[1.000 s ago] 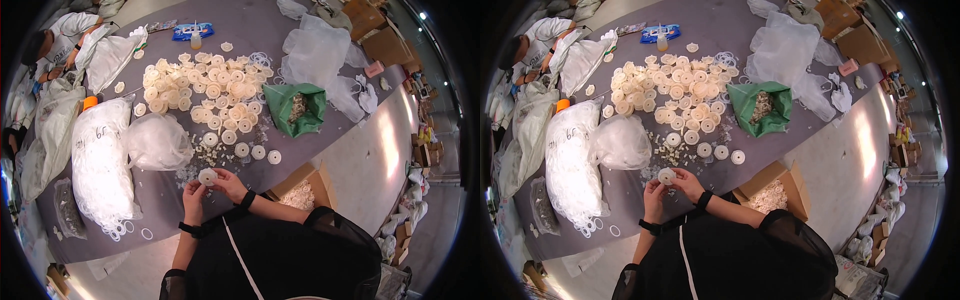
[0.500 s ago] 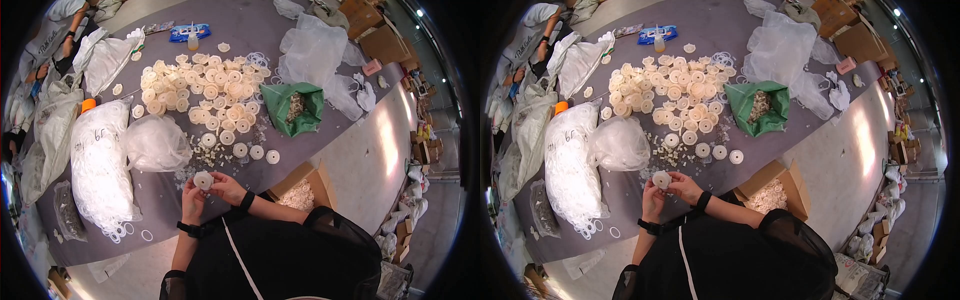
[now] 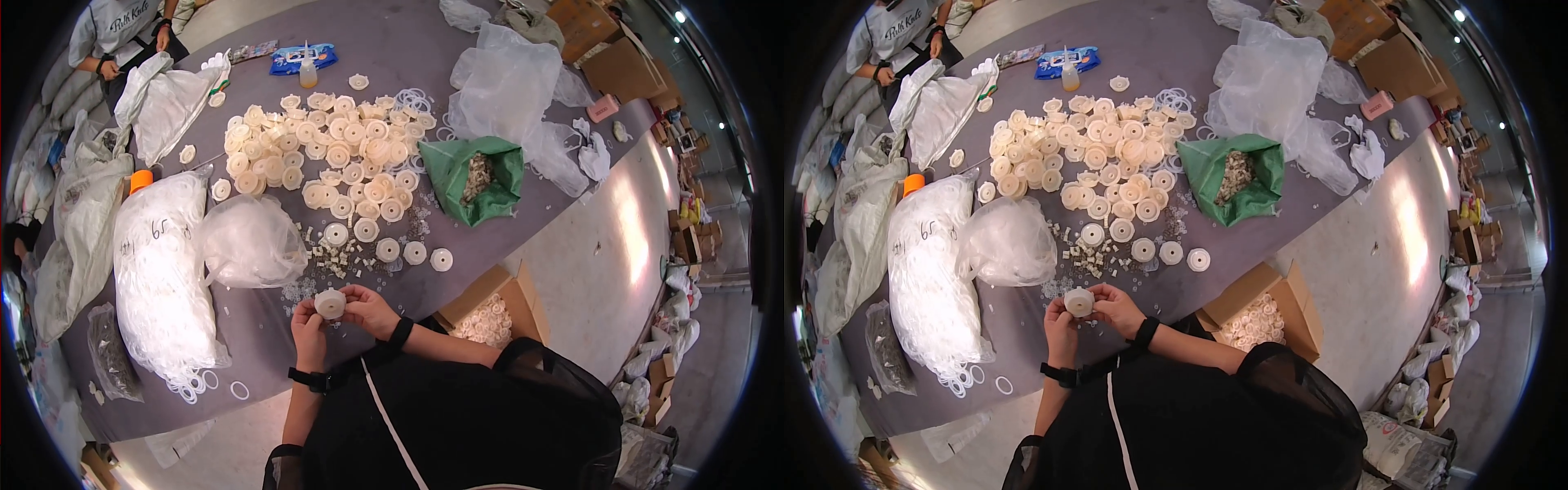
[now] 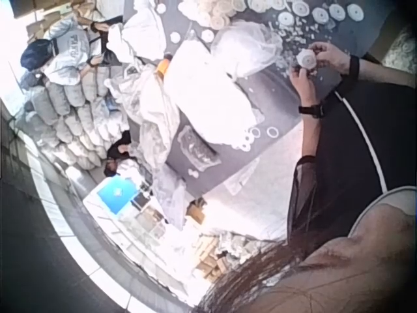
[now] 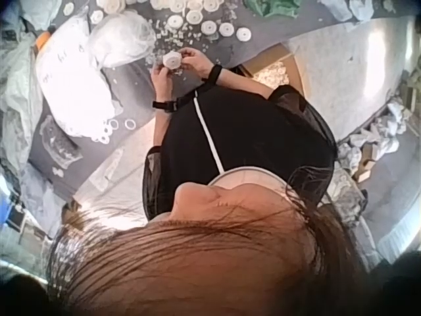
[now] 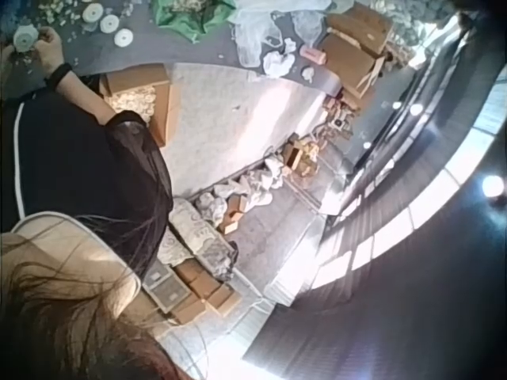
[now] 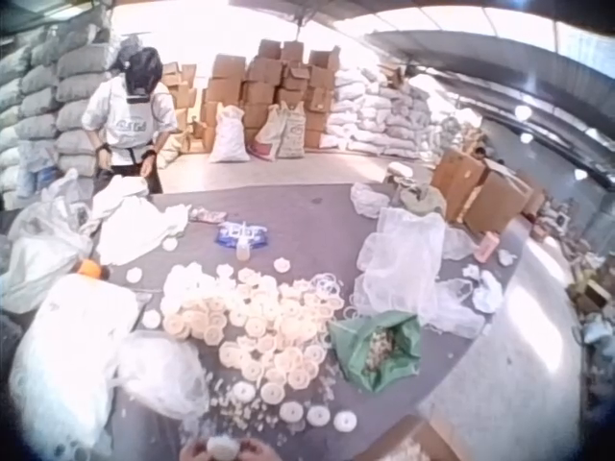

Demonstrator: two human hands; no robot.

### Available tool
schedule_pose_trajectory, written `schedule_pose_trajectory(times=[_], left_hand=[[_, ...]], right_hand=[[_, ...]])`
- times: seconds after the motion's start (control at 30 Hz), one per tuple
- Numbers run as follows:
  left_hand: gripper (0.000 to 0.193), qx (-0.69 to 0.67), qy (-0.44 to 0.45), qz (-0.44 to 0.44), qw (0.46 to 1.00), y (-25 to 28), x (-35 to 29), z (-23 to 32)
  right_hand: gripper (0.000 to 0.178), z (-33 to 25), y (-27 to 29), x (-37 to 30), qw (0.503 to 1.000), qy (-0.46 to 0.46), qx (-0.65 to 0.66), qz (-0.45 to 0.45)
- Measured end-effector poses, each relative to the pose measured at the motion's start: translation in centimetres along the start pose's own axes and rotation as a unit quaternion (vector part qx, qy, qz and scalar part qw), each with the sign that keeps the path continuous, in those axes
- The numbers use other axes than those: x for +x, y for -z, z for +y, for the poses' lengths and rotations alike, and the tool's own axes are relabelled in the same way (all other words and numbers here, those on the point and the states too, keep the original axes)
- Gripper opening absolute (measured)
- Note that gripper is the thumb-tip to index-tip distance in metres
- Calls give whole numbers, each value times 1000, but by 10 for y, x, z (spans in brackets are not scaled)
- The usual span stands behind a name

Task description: Assembling rubber rings onto white plastic components and sorting them into a storage box.

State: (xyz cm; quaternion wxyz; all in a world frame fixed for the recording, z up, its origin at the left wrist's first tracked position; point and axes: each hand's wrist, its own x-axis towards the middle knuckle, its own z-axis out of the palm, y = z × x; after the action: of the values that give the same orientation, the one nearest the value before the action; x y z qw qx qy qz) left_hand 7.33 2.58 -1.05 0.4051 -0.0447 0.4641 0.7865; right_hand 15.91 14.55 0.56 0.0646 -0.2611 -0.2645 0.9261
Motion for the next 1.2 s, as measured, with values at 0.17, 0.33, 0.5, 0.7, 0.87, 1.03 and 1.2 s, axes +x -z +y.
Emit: schedule_pose_trajectory(times=[0.17, 0.33, 0.5, 0.7, 0.87, 1.03, 1.2], left_hand=[[19, -57, 17, -23, 998, -28, -8, 15], [23, 81, -41, -15, 996, -20, -6, 3], [26, 6, 38, -63, 997, -11, -3, 10], [25, -27, 55, -113, 992, 0, -2, 12], [25, 110, 96, -166, 975, -12, -5, 22], [29, 149, 64, -169, 972, -27, -6, 24], [24, 113, 62, -166, 978, -37, -13, 29]], right_hand=[[22, 4, 11, 2, 1000, 10, 18, 22], [25, 0, 11, 3, 998, -20, 50, 31], [26, -9, 11, -1, 984, -89, 152, -35], [21, -24, 0, -5, 977, -125, 162, -68], [33, -16, 5, -3, 994, -92, -57, -20], [30, -9, -1, -3, 991, -104, 67, 39], [28, -15, 3, -6, 992, -100, 65, 47]])
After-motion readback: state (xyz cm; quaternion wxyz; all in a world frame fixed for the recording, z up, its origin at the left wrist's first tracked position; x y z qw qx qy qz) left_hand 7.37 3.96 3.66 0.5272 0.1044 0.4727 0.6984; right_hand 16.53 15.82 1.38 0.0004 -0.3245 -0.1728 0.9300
